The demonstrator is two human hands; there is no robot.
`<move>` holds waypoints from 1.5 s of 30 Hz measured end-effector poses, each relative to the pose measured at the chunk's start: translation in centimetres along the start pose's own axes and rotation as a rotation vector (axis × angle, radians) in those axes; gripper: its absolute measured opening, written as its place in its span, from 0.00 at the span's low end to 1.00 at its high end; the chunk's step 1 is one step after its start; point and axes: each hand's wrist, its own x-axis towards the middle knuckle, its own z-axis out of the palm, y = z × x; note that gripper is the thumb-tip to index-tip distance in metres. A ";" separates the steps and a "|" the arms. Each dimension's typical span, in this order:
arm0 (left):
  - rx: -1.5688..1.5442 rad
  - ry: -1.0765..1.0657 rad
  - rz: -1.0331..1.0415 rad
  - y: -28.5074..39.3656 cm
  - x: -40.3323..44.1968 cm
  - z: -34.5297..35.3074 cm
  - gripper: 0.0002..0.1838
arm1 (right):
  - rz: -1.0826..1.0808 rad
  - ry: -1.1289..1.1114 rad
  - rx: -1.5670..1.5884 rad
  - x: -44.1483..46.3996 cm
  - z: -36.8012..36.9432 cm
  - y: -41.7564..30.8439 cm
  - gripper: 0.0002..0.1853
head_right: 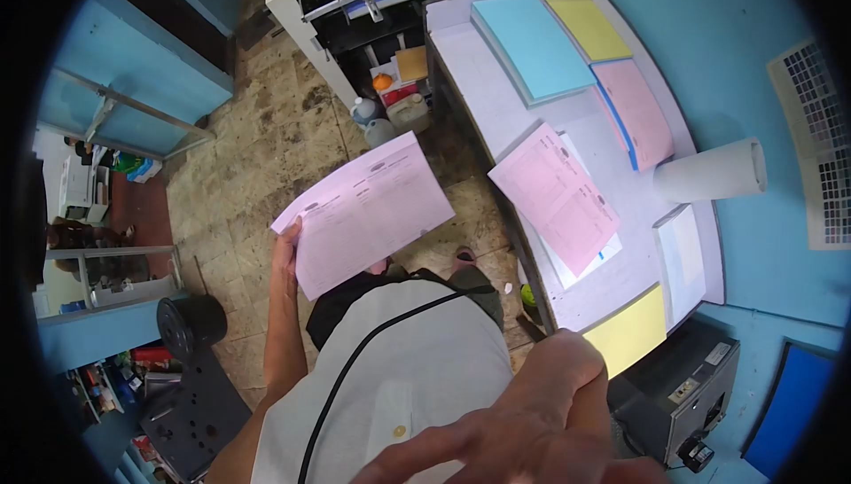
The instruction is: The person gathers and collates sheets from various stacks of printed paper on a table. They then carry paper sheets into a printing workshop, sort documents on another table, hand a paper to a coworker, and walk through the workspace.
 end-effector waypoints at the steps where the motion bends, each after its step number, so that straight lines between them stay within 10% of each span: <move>1: -0.014 -0.011 0.004 0.0 -0.1 0.3 0.18 | 0.023 0.046 -0.015 0.3 0.4 0.2 0.42; 5: -0.037 -0.002 0.016 -0.6 0.8 -1.1 0.18 | -0.177 0.460 -0.085 0.8 4.3 3.0 0.39; 8: -0.009 0.014 -0.009 -0.4 0.7 -0.4 0.19 | 0.036 -0.106 0.159 1.4 -1.2 1.3 0.37; 17: 0.072 0.035 -0.048 0.3 0.5 0.7 0.22 | -0.421 0.349 -0.370 -0.6 -4.3 7.1 0.43; 21: 0.000 0.027 -0.045 0.7 -0.8 2.7 0.21 | 0.196 0.755 -1.199 -8.0 -14.6 7.4 0.35; 24: 0.013 0.049 -0.105 -1.1 0.8 0.5 0.20 | 0.469 1.325 -1.169 -18.9 -23.2 7.5 0.26; 27: 0.116 0.164 -0.074 -0.6 0.1 -0.9 0.18 | 0.681 1.256 -1.419 -30.1 -28.4 6.4 0.24; 38: -0.151 0.095 0.087 1.0 -2.2 2.2 0.19 | 0.962 0.591 -1.187 -16.1 -31.5 22.4 0.38; 45: -0.035 0.161 0.197 4.6 -3.6 -3.9 0.17 | 0.950 0.613 -0.462 -8.0 -30.3 31.8 0.11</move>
